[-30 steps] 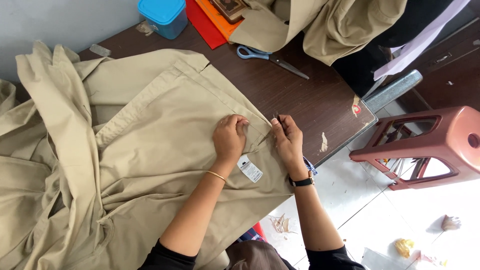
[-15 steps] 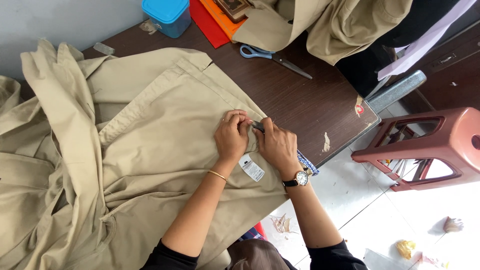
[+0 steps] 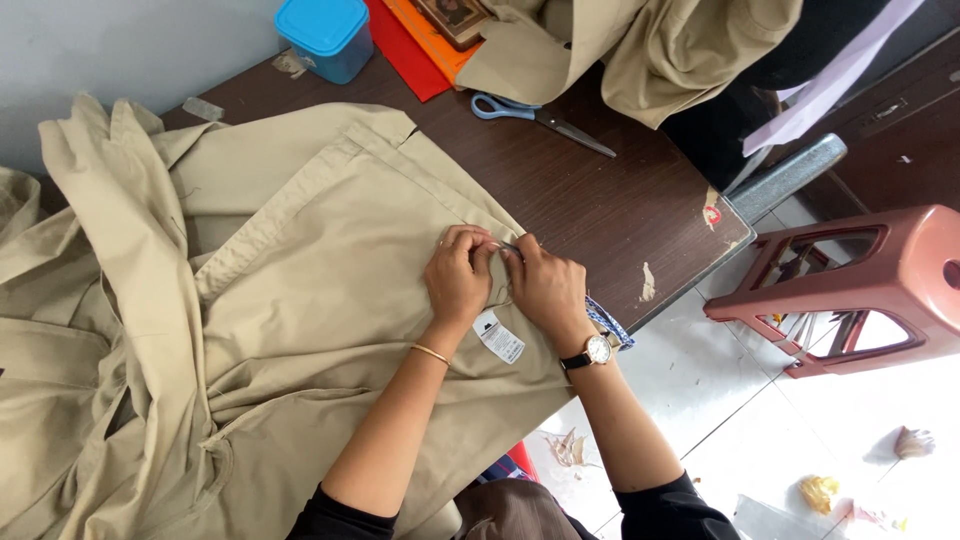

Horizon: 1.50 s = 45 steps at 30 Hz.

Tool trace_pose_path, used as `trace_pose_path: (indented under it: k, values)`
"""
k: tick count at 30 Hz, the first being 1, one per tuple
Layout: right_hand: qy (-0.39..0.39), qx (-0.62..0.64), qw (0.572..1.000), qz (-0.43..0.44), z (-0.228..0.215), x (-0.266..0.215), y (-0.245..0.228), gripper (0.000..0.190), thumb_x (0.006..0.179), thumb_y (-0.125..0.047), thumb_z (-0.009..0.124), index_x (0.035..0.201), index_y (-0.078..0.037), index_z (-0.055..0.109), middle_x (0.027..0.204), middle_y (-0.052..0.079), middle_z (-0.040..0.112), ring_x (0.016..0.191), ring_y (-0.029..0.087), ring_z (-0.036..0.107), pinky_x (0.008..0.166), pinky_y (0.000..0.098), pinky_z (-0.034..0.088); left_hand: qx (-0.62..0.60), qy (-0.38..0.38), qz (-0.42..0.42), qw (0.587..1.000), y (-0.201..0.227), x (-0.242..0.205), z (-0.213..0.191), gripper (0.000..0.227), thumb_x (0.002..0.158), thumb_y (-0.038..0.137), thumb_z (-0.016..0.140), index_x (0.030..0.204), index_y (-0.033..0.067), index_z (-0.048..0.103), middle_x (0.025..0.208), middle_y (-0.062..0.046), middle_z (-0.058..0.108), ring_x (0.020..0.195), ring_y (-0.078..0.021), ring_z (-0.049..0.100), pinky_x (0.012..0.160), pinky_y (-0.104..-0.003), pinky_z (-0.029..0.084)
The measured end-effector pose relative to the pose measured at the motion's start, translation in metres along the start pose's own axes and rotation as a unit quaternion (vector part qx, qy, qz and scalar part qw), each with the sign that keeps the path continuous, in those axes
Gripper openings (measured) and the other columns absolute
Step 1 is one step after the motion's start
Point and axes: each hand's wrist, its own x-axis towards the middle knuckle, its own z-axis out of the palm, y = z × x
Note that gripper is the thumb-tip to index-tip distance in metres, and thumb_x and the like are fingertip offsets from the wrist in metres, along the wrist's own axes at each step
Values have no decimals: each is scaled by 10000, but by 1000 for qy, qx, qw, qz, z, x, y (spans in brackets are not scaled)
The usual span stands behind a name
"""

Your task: Trimming loose threads from a tan garment using thread nippers on a work table.

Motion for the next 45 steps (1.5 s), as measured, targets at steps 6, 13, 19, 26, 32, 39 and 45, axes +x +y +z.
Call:
trace_pose_path:
  k: [6,13,19,26,32,39,45]
  values:
    - [88,424,869,240,-15,-1,43,210,919,-312,556,993,-125,615,653,25,580,591,143,538,543,274,445,-42,-46,-74,995,-10,-3,-3,207,971,287,411,847,148,502,794,-32,592,774,-314,637,691,-421,484]
    - [196,517,787,273,-87,-62,77,101,934,-165,570,964,-69,578,517,-44,382,427,31,373,357,152,300,-228,-127,-38,965,56,-92,-19,201,916,273,516,762,143,528,717,-73,604,784,-287,640,728,-341,483]
    - [220,364,852,305,-111,-98,93,177,973,-205,612,838,-103,562,538,-48,418,453,22,347,418,159,265,-270,-428,293,811,91,-117,-22,101,793,196,689,854,153,621,1193,-78,613,1075,-246,590,958,-392,433]
    - [113,263,937,201,-67,-84,65,150,827,-168,700,975,-147,683,795,66,612,740,240,603,662,363,504,10,-176,223,959,-3,-9,8,391,805,276,630,1183,209,557,1089,-2,583,1073,-257,513,897,-436,394]
    - [27,127,977,167,-40,-65,44,301,695,-327,756,966,-221,680,881,-9,592,753,329,636,680,432,527,177,-251,227,924,0,14,-2,412,749,379,689,1133,294,567,1104,75,546,1219,-199,399,959,-448,318]
    - [45,95,980,171,-35,-71,52,412,651,-392,795,916,-107,659,845,33,587,725,343,636,637,420,516,205,-281,246,905,10,18,-11,382,786,391,649,1097,249,478,1061,54,547,1185,-165,423,995,-465,236]
    - [39,127,976,172,-35,-73,55,387,659,-401,794,903,-134,658,792,22,589,726,345,640,636,399,518,216,-217,316,898,13,23,-32,139,808,326,619,807,200,560,1148,29,529,1235,-232,375,1003,-481,242]
